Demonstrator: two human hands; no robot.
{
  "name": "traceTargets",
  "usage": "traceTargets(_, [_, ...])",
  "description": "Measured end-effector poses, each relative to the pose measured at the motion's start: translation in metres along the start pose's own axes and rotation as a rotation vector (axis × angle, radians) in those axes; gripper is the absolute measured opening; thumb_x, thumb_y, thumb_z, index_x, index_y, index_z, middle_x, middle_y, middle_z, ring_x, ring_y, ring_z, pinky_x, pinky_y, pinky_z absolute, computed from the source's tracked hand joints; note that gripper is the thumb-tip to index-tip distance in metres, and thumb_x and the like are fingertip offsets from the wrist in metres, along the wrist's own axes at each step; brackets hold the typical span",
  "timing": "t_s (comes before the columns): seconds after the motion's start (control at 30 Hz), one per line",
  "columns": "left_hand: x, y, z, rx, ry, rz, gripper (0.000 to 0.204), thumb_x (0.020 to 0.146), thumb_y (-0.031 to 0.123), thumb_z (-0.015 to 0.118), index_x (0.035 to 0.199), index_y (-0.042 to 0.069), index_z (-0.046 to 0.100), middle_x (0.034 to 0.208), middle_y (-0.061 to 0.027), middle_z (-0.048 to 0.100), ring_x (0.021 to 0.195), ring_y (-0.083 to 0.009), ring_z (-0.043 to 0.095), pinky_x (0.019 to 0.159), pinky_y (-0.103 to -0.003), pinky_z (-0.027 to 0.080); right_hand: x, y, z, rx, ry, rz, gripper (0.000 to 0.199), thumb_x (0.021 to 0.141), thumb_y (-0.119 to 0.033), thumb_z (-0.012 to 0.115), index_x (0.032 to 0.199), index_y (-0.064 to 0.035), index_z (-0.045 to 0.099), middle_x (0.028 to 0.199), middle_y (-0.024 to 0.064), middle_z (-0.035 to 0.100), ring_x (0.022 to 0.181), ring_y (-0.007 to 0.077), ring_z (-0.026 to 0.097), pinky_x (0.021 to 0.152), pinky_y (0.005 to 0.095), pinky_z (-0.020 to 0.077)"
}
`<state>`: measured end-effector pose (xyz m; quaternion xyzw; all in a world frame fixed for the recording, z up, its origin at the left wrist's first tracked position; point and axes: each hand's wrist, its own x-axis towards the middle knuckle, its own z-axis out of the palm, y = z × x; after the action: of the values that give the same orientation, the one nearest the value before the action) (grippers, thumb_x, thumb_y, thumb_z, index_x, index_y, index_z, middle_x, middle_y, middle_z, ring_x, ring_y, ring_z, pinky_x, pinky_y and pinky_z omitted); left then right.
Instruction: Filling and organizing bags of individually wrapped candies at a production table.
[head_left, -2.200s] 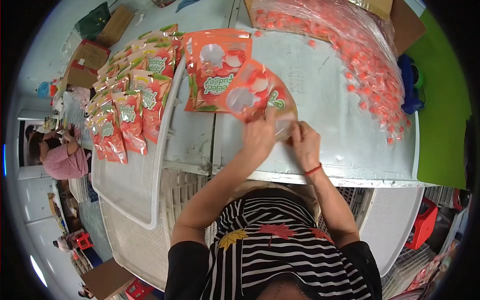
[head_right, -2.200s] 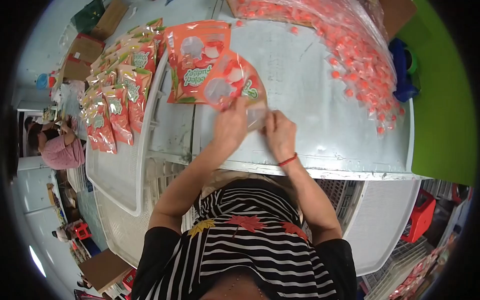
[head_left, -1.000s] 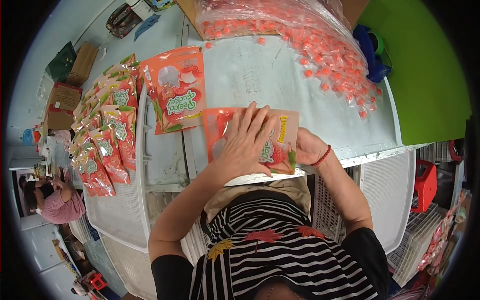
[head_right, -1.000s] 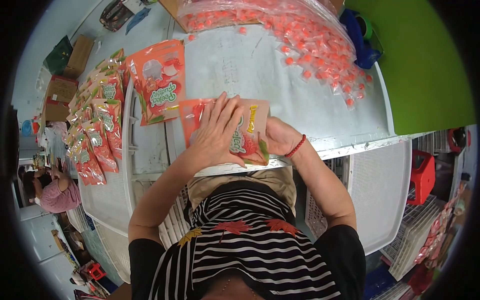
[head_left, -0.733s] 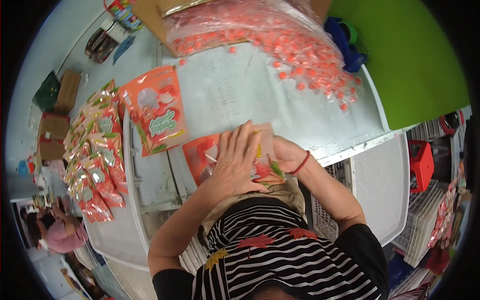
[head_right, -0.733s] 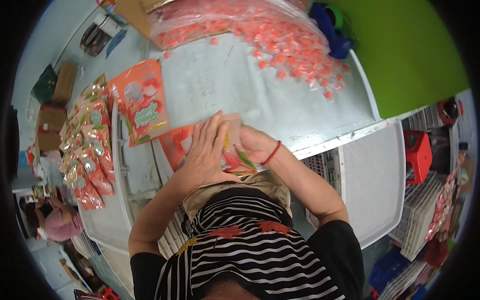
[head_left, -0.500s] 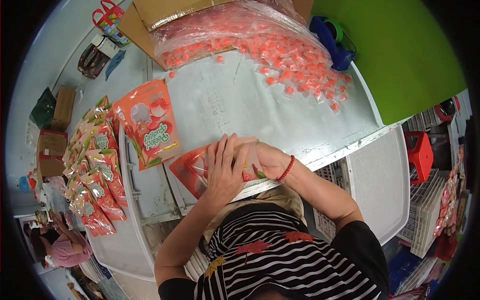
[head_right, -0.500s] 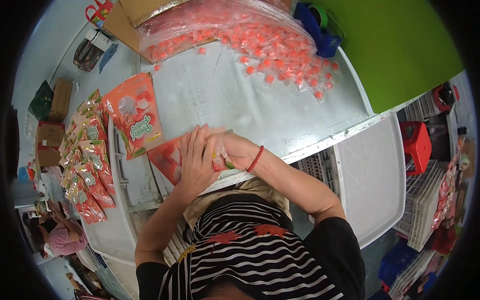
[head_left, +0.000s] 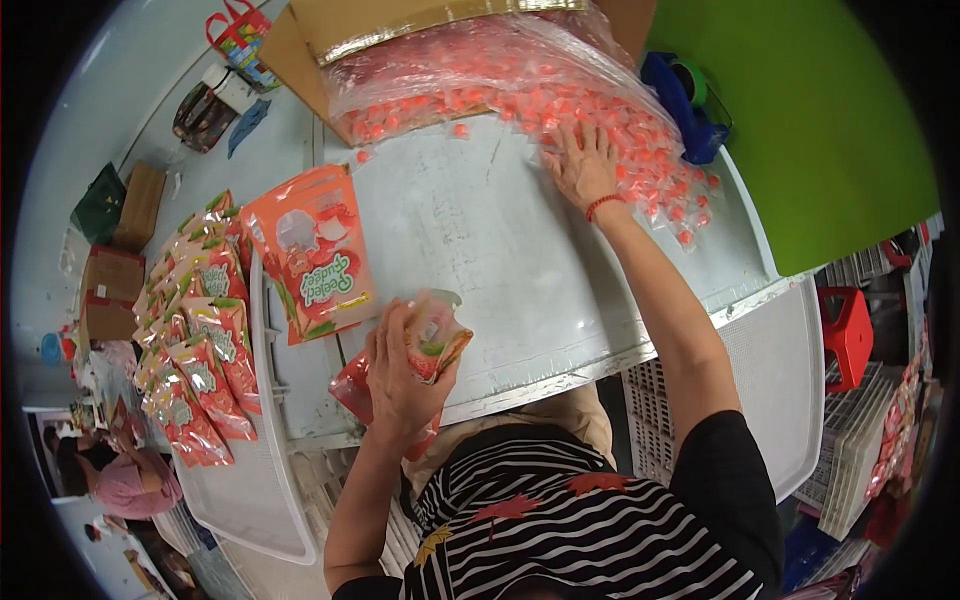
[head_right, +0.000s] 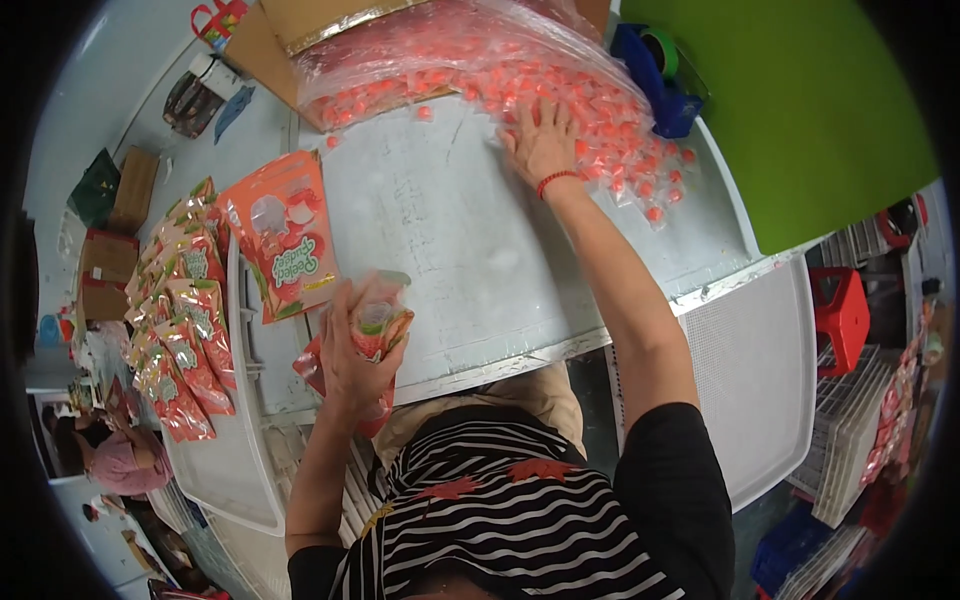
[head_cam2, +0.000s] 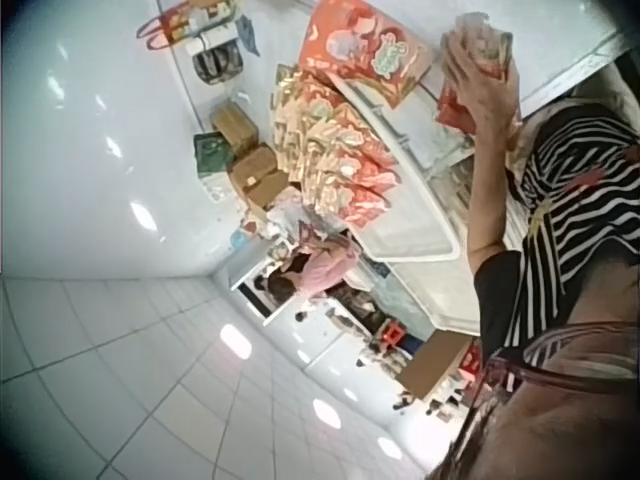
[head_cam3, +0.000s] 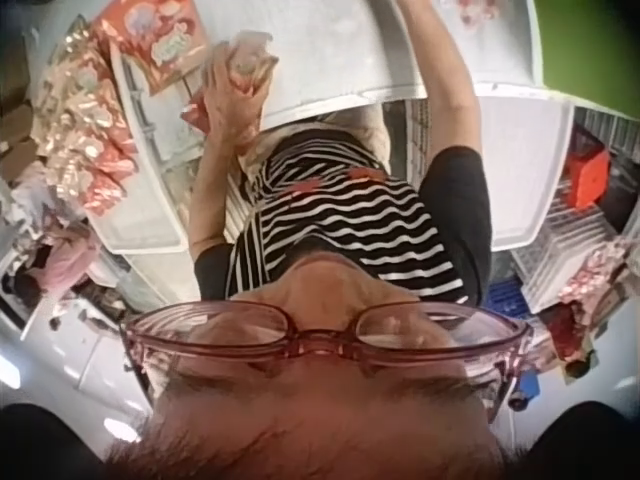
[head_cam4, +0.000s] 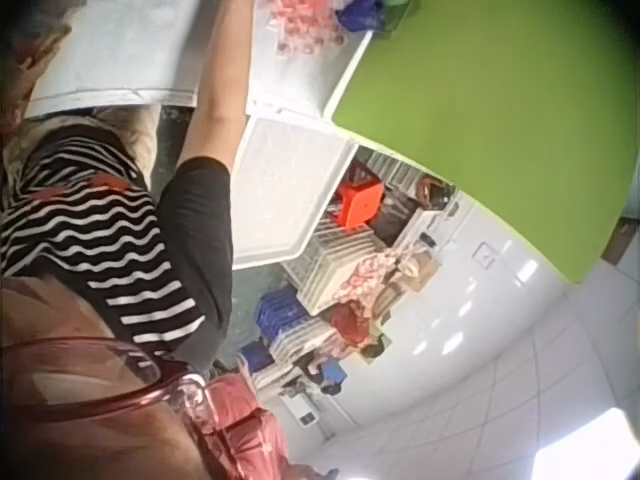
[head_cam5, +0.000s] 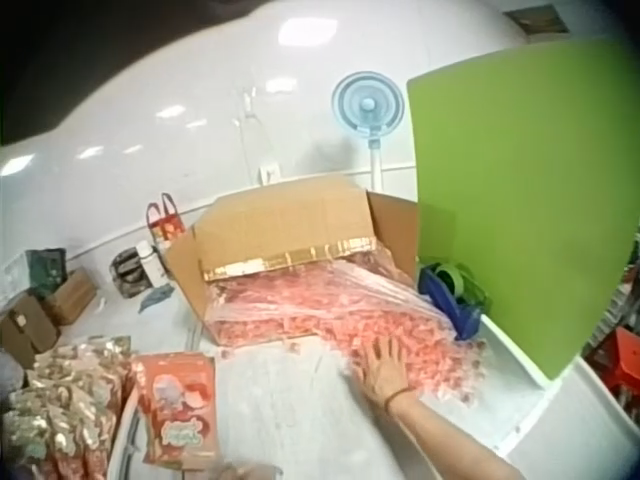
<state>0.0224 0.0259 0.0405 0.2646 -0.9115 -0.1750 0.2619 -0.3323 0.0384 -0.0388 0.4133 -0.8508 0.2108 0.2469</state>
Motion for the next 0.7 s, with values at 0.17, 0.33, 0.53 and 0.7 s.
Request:
traceTargets(0.17, [-0.017, -0.015, -0.019, 0.094, 0.066, -0.067, 0.095, 0.060, 0.008, 0.082, 0.139, 0.001, 0.030, 0.120, -0.0178, 0.053, 0.105, -0.0352, 0.052, 0.091, -0.043, 0.043, -0.025, -0.049, -0.002, 0.044, -0.313, -0.047, 0.045, 0.089, -0.039, 0.053, 0.124, -0.0113, 0.053, 0.130, 0.0191, 0.046, 0.122, 0.0398, 0.040, 0.099, 0.0565, 0.0286])
traceTargets(0.33, [-0.038, -0.023, -0.020, 0.073, 0.070, -0.219, 0.091, 0.062, 0.016, 0.081, 0.137, -0.001, 0.032, 0.116, -0.0188, 0.052, 0.105, -0.0370, 0.051, 0.092, -0.045, 0.041, -0.075, -0.088, -0.031, 0.330, -0.174, -0.305, 0.030, 0.087, -0.030, 0.056, 0.109, -0.0087, 0.056, 0.115, 0.0166, 0.052, 0.113, 0.0338, 0.045, 0.096, 0.0508, 0.0310])
traceTargets(0.53, [-0.050, -0.029, -0.034, 0.080, 0.011, -0.349, 0.092, 0.065, 0.015, 0.081, 0.140, 0.004, 0.029, 0.125, -0.0204, 0.049, 0.116, -0.0360, 0.048, 0.098, -0.044, 0.040, -0.062, -0.018, -0.053, 1.127, -0.189, 0.255, 0.036, 0.095, -0.026, 0.043, 0.115, 0.0022, 0.052, 0.116, 0.0146, 0.060, 0.103, 0.0264, 0.059, 0.091, 0.0381, 0.0436])
traceTargets(0.7, [-0.062, -0.040, -0.031, 0.102, -0.020, -0.360, 0.090, 0.066, 0.016, 0.080, 0.140, 0.004, 0.030, 0.125, -0.0203, 0.049, 0.116, -0.0368, 0.048, 0.099, -0.045, 0.038, -0.071, 0.050, -0.043, 1.826, -0.170, 0.903, 0.034, 0.100, -0.029, 0.038, 0.109, -0.0013, 0.055, 0.111, 0.0150, 0.062, 0.104, 0.0229, 0.059, 0.094, 0.0365, 0.0439])
